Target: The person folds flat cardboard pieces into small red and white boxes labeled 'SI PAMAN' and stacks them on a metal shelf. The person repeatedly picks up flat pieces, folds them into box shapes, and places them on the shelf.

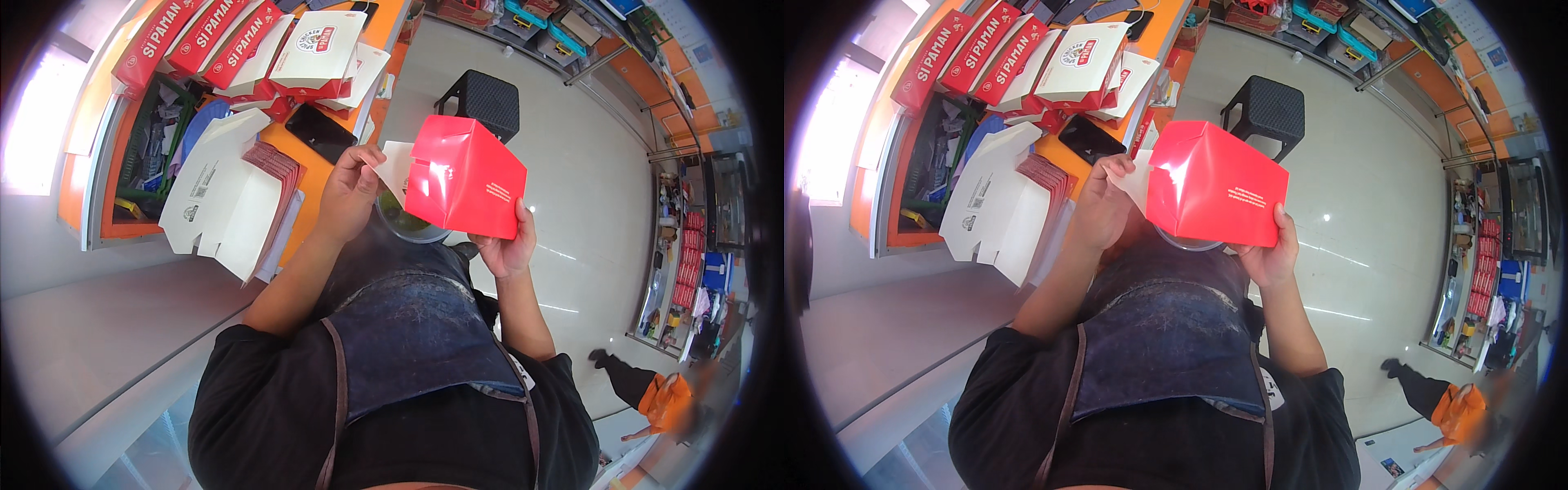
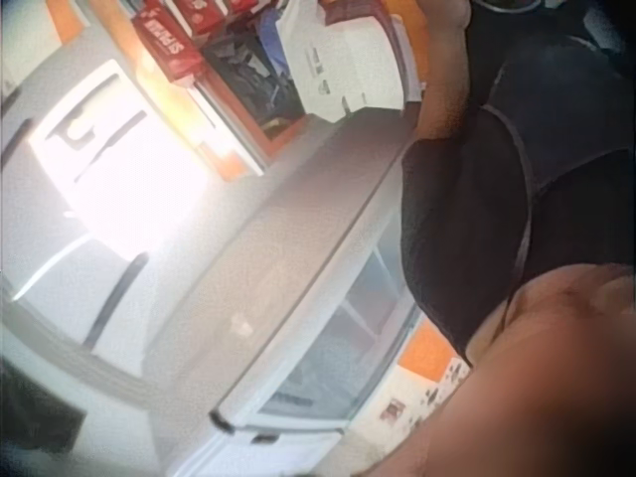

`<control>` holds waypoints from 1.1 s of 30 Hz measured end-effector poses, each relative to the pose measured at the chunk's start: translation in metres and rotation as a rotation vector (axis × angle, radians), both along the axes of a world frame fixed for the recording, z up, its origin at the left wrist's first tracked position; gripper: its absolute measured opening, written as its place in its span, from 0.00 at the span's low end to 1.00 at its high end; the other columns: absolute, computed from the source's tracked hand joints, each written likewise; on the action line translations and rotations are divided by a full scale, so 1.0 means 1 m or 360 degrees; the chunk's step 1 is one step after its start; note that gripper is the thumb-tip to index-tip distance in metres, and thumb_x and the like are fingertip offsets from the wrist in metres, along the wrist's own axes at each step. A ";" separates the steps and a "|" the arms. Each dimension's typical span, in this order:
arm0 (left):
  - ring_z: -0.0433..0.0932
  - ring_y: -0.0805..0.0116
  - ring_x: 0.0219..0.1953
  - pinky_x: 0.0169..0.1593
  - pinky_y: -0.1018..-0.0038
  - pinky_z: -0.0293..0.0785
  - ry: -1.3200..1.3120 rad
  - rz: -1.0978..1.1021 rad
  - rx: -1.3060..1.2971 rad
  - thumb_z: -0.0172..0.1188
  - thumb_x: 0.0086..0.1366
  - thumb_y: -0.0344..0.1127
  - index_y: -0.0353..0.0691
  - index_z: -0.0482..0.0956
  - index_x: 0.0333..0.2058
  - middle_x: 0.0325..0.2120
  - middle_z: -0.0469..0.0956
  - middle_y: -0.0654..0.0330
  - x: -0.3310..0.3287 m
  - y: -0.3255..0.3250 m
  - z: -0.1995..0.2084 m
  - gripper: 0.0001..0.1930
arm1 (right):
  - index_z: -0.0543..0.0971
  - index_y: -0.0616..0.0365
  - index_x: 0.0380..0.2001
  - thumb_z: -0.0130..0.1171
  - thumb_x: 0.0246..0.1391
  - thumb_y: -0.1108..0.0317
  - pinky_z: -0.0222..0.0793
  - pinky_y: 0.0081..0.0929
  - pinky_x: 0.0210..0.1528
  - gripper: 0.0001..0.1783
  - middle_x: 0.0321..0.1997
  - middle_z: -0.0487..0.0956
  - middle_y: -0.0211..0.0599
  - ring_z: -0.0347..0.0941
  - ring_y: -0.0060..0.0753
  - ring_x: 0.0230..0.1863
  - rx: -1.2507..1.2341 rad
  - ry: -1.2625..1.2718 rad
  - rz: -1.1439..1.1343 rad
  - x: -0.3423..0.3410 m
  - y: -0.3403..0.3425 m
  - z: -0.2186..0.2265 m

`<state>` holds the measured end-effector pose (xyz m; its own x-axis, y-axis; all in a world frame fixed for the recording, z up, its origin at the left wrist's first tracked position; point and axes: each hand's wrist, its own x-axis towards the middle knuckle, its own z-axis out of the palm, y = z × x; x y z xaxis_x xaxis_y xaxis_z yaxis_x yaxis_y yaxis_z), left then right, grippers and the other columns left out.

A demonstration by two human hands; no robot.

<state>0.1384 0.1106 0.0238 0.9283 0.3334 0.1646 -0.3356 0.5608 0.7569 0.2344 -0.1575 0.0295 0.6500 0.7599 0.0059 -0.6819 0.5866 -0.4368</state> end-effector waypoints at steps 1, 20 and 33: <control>0.71 0.76 0.47 0.52 0.76 0.70 -0.0045 0.0011 -0.0050 0.60 0.74 0.44 0.42 0.70 0.49 0.48 0.71 0.65 0.001 -0.002 0.002 0.15 | 0.69 0.59 0.63 0.43 0.72 0.47 0.81 0.30 0.38 0.29 0.58 0.80 0.43 0.83 0.35 0.47 -0.0007 0.0042 -0.0015 0.000 0.000 -0.001; 0.67 0.44 0.64 0.70 0.56 0.60 0.0435 0.0367 0.1880 0.54 0.75 0.47 0.25 0.56 0.68 0.65 0.63 0.39 -0.018 -0.006 0.050 0.35 | 0.69 0.61 0.64 0.46 0.72 0.49 0.72 0.41 0.63 0.29 0.62 0.78 0.43 0.76 0.37 0.61 -0.0670 -0.0012 -0.0267 -0.007 0.018 -0.002; 0.72 0.65 0.62 0.64 0.71 0.66 0.0599 0.0143 0.0647 0.59 0.73 0.52 0.28 0.66 0.66 0.64 0.69 0.49 -0.019 -0.002 0.047 0.35 | 0.62 0.63 0.70 0.50 0.71 0.48 0.62 0.42 0.70 0.35 0.69 0.71 0.44 0.70 0.38 0.68 -0.0965 -0.0530 -0.0187 0.009 0.040 0.004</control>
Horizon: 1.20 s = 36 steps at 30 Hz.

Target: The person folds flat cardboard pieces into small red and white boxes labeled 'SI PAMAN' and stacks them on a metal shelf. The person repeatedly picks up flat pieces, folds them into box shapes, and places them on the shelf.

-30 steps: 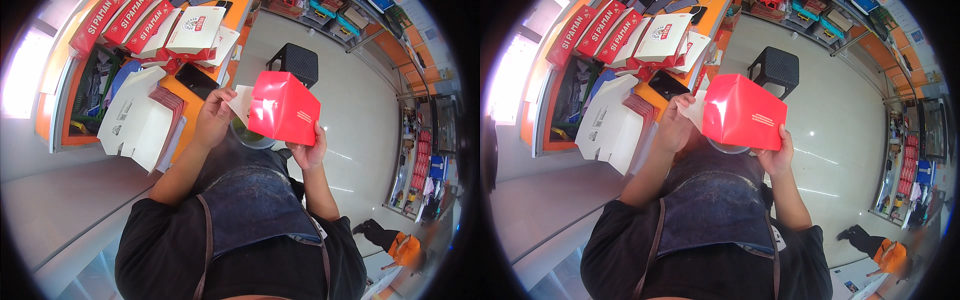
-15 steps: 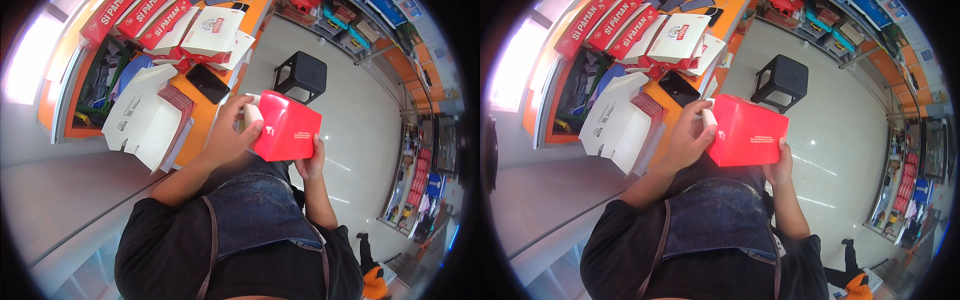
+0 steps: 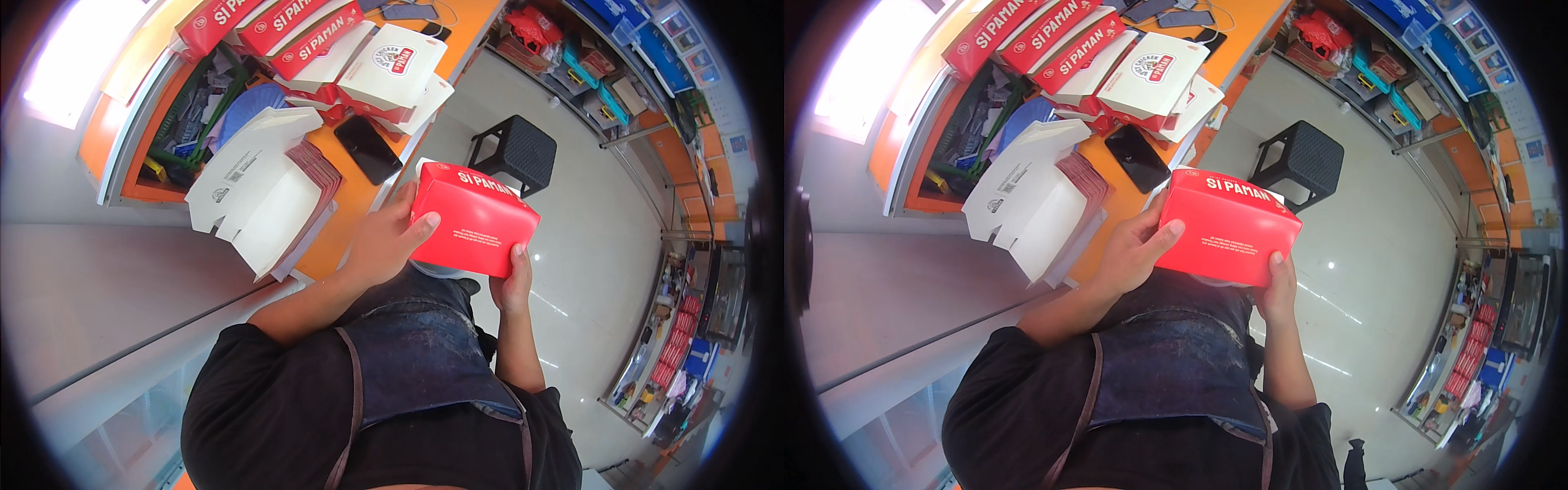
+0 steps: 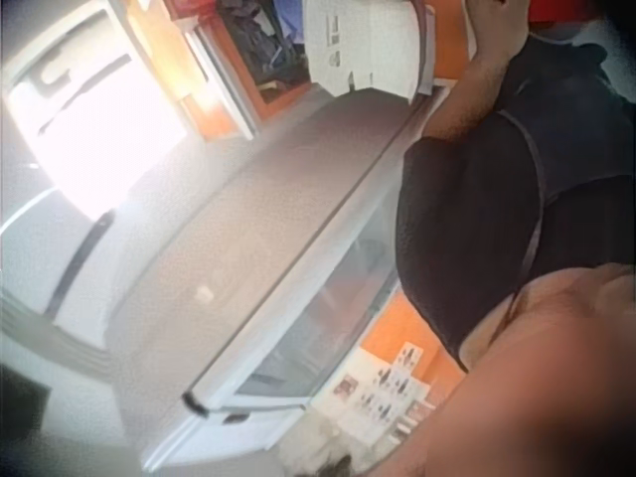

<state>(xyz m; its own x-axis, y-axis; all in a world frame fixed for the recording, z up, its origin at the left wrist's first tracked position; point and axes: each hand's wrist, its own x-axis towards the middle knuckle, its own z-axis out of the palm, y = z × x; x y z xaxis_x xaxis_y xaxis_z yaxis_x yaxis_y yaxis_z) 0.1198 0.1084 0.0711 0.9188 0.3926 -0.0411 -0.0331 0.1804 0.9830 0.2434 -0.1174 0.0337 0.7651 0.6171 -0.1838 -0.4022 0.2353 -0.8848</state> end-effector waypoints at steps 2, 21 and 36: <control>0.76 0.66 0.58 0.61 0.71 0.70 -0.0071 0.0083 0.0144 0.61 0.71 0.53 0.31 0.66 0.66 0.63 0.71 0.51 -0.001 0.003 -0.001 0.36 | 0.61 0.64 0.71 0.51 0.70 0.50 0.63 0.42 0.70 0.36 0.69 0.70 0.45 0.68 0.40 0.69 -0.0067 -0.0068 0.0060 0.005 0.003 0.003; 0.65 0.51 0.71 0.69 0.65 0.64 -0.0360 0.0329 0.0532 0.76 0.59 0.43 0.22 0.70 0.63 0.69 0.60 0.32 -0.021 0.017 -0.003 0.40 | 0.55 0.57 0.74 0.51 0.73 0.57 0.66 0.45 0.70 0.34 0.72 0.66 0.41 0.65 0.41 0.72 0.0166 0.0282 0.0313 0.015 0.036 0.006; 0.67 0.55 0.67 0.69 0.64 0.64 -0.0653 0.0333 0.0126 0.74 0.52 0.27 0.31 0.72 0.55 0.60 0.68 0.44 -0.021 0.010 -0.010 0.31 | 0.59 0.59 0.71 0.61 0.67 0.58 0.65 0.47 0.70 0.36 0.69 0.69 0.43 0.67 0.42 0.70 0.0191 0.0194 0.0195 0.016 0.035 0.000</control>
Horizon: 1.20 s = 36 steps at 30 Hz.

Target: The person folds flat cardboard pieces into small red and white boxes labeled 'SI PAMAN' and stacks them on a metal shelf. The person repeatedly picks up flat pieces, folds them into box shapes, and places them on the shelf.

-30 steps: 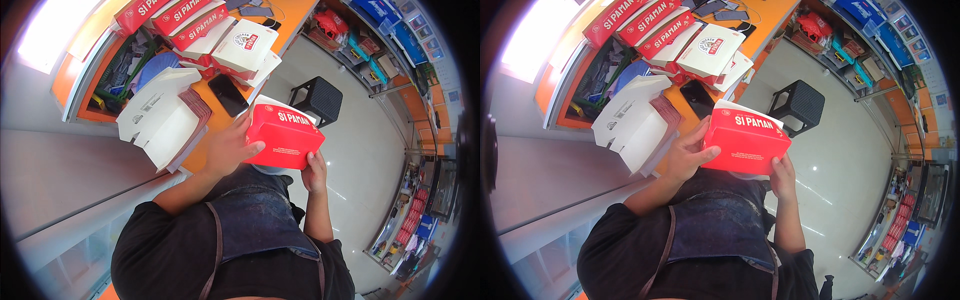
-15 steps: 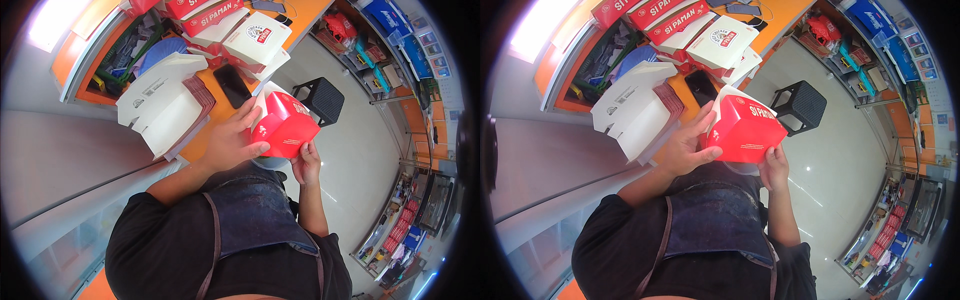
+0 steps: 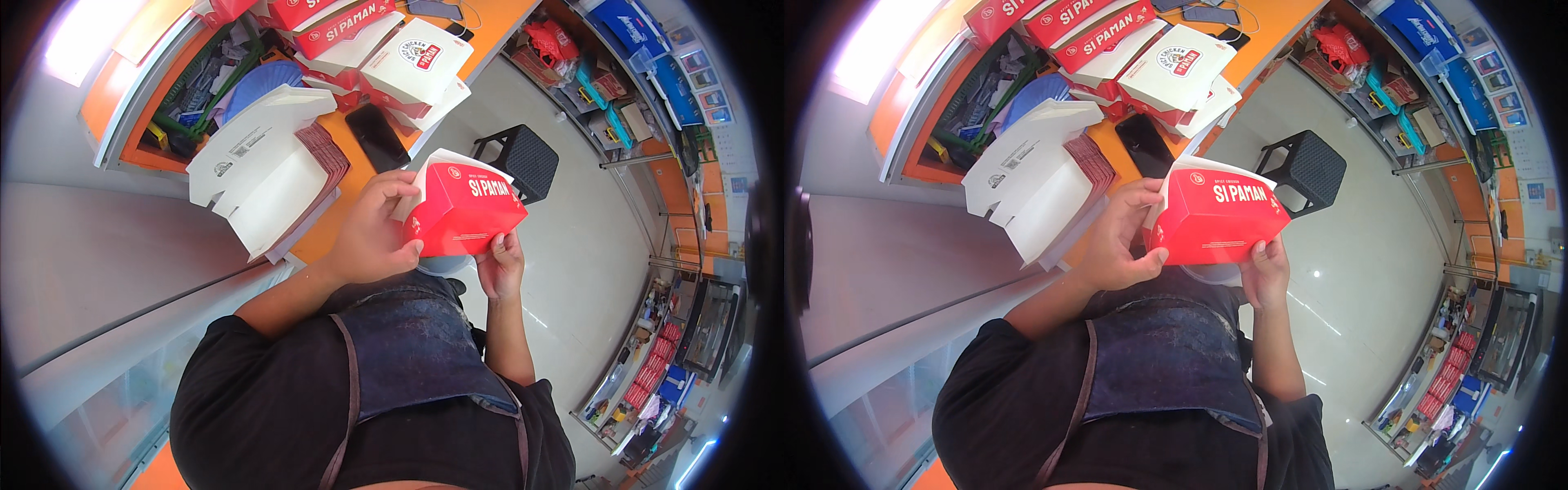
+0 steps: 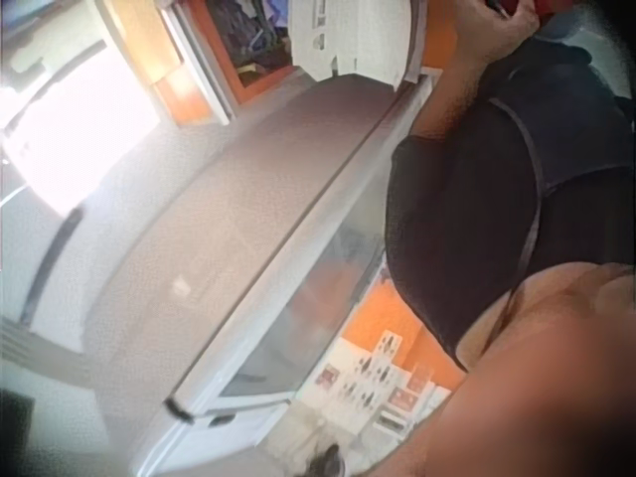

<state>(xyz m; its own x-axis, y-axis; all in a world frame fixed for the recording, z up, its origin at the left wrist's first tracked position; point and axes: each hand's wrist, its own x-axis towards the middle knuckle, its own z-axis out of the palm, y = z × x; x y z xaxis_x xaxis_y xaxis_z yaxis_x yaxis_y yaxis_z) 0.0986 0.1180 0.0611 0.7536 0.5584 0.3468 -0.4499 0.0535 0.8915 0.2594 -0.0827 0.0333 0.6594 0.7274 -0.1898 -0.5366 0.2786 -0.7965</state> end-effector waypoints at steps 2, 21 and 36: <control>0.69 0.56 0.64 0.67 0.64 0.66 0.0039 0.0057 -0.0021 0.76 0.52 0.28 0.31 0.72 0.55 0.56 0.70 0.46 0.000 -0.001 0.004 0.32 | 0.59 0.60 0.71 0.60 0.68 0.58 0.66 0.47 0.69 0.36 0.70 0.69 0.44 0.68 0.42 0.70 0.0020 -0.0115 0.0061 0.002 -0.002 -0.001; 0.80 0.56 0.50 0.57 0.61 0.78 -0.0136 0.0956 0.1826 0.75 0.43 0.19 0.40 0.80 0.48 0.48 0.75 0.55 0.061 0.116 0.069 0.29 | 0.64 0.61 0.69 0.57 0.66 0.65 0.69 0.48 0.66 0.31 0.67 0.71 0.42 0.67 0.38 0.68 0.0503 -0.0497 0.0267 0.151 0.160 0.106; 0.67 0.39 0.65 0.67 0.53 0.62 0.0986 0.0765 0.1872 0.61 0.69 0.54 0.31 0.75 0.55 0.60 0.70 0.36 0.140 0.164 0.087 0.30 | 0.81 0.65 0.43 0.62 0.60 0.55 0.76 0.30 0.38 0.21 0.34 0.81 0.39 0.79 0.32 0.33 -0.0744 -0.0030 -0.0343 0.147 0.227 -0.106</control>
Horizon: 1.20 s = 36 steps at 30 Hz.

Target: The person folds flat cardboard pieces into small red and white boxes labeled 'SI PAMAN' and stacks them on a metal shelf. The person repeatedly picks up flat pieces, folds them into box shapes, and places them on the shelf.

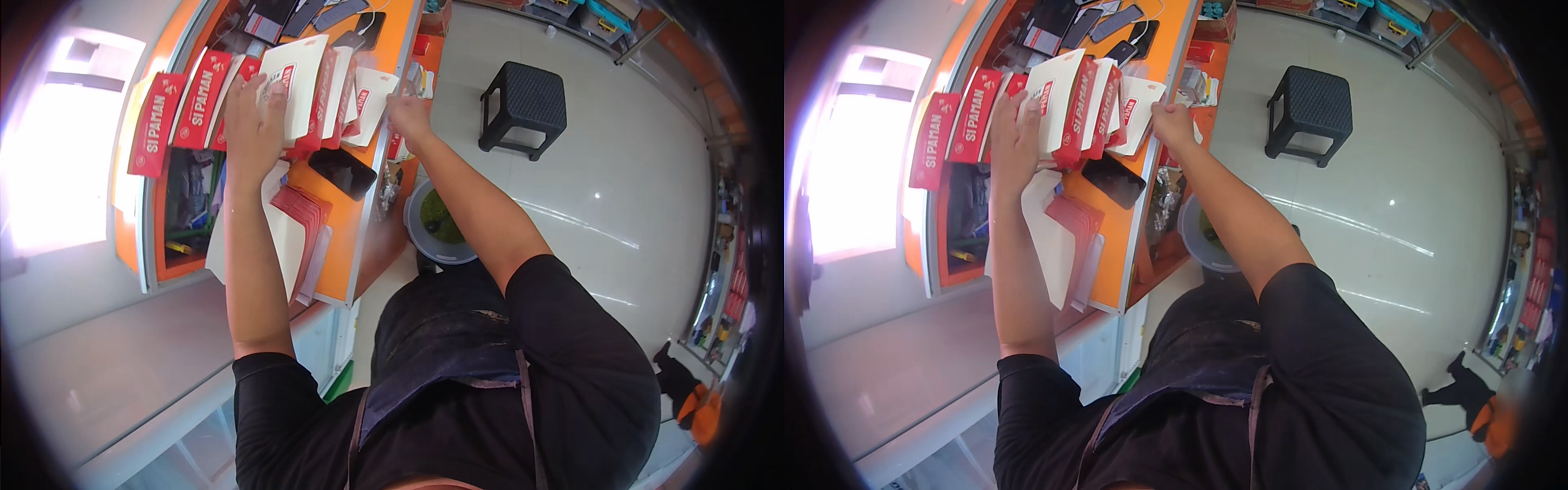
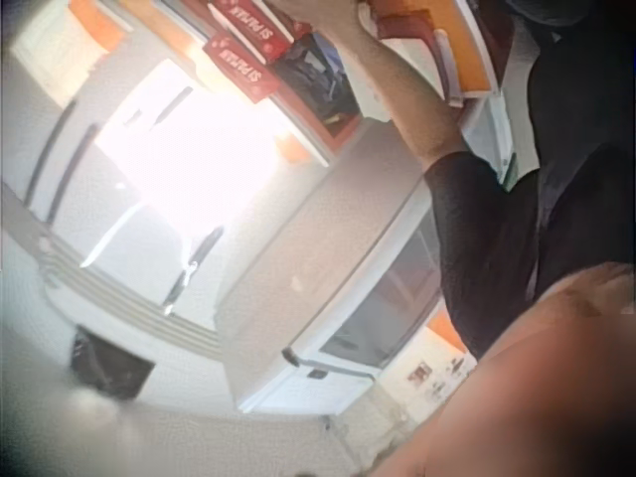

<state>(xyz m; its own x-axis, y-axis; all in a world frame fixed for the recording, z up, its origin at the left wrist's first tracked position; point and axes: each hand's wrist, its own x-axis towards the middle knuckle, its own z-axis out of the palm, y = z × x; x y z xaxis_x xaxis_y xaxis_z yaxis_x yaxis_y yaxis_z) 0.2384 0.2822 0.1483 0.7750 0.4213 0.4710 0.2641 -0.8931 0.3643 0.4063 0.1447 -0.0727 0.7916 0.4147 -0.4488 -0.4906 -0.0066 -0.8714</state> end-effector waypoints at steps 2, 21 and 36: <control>0.70 0.41 0.64 0.67 0.56 0.64 0.0278 0.0105 -0.0138 0.62 0.68 0.53 0.29 0.77 0.53 0.57 0.73 0.38 0.011 0.000 0.007 0.29 | 0.84 0.64 0.38 0.64 0.57 0.56 0.77 0.32 0.40 0.19 0.32 0.84 0.42 0.82 0.35 0.34 -0.0102 -0.0095 0.0180 0.003 0.007 0.002; 0.81 0.60 0.52 0.56 0.66 0.77 0.0352 -0.0074 -0.1127 0.72 0.62 0.42 0.27 0.66 0.63 0.52 0.78 0.44 0.026 -0.067 0.035 0.38 | 0.74 0.54 0.40 0.61 0.61 0.71 0.77 0.28 0.42 0.07 0.40 0.80 0.34 0.79 0.26 0.41 0.0786 0.0098 -0.0042 0.015 -0.062 -0.006; 0.67 0.59 0.61 0.64 0.63 0.67 0.0716 -0.1137 -0.1760 0.68 0.64 0.38 0.29 0.49 0.67 0.58 0.63 0.46 -0.109 -0.222 0.026 0.43 | 0.73 0.53 0.38 0.61 0.62 0.74 0.70 0.31 0.56 0.07 0.49 0.76 0.30 0.73 0.27 0.53 0.0434 -0.0591 -0.0184 -0.137 -0.361 0.079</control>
<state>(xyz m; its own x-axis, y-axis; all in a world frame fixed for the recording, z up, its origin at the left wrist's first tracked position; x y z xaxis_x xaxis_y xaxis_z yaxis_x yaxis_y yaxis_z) 0.1294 0.0601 0.1740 0.9722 -0.1399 -0.1875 0.1595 -0.1902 0.9687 0.2691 -0.2167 0.0067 0.9258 0.3777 -0.0135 -0.1294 0.2832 -0.9503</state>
